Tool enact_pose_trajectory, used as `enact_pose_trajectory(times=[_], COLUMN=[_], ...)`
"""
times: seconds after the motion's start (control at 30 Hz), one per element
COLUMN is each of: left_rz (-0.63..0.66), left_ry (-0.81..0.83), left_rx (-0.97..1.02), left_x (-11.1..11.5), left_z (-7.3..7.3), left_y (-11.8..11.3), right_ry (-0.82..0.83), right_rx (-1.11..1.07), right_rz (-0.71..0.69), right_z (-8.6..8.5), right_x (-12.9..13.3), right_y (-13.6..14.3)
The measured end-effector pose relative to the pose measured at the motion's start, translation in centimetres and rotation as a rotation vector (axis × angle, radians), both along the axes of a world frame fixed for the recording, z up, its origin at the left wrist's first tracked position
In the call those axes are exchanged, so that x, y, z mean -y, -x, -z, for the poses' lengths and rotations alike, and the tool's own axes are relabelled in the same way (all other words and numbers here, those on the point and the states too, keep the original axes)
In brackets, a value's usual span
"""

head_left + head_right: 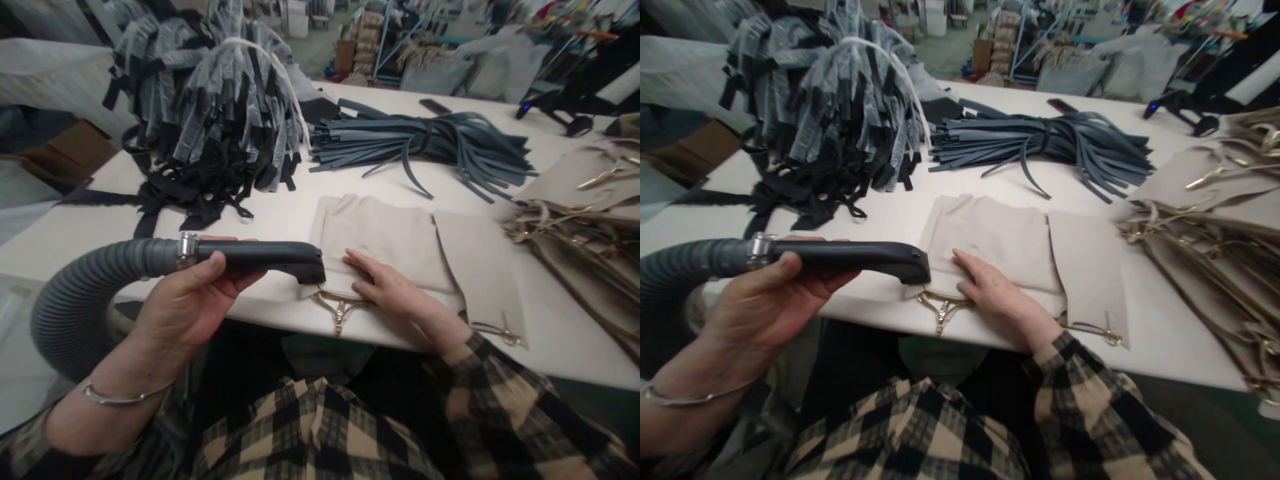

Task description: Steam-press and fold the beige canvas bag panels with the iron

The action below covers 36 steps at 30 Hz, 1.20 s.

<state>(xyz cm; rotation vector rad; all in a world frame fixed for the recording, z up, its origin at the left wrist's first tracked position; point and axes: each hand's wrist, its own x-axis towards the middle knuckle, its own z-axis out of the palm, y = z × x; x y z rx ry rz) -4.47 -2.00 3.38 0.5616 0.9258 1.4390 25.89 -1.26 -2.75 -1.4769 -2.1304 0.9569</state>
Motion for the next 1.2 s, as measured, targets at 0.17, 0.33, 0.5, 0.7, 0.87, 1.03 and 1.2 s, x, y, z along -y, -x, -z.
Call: enact_pose_trajectory(times=[0.17,0.33,0.5,0.7,0.87,1.03,1.2], left_rz=[-0.014,-0.016,-0.081,-0.096,-0.099,-0.142,-0.136], left_ry=[0.03,0.11,0.09,-0.054,-0.035,-0.017,0.017], left_rx=[-0.055,0.043,0.108,0.163,0.193,0.205,0.182], left_x=[0.5,0.3,-1.5,-6.9,-12.1,-14.9,-13.6], left_z=[0.3,0.6,-0.3,-0.2,2.3,2.9,1.9], left_y=[0.1,-1.3,-0.2,-0.7,-4.0,-7.2,-7.7], right_ry=[0.151,0.073,-0.179,-0.497,-0.515,-0.528,-0.521], right_rx=[-0.244,-0.011,0.482,0.515,0.454,0.426,0.41], right_rz=[0.044,0.02,-0.052,-0.002,0.0,-0.006,0.013], right_z=[-0.7,-2.0,-3.5,0.4,1.9,1.5,1.7], right_x=[-1.0,-1.3,-4.8,-8.6,-8.4,-8.6,-8.4], right_y=[-1.6,-0.2,2.8,4.9,4.6,4.5,4.4])
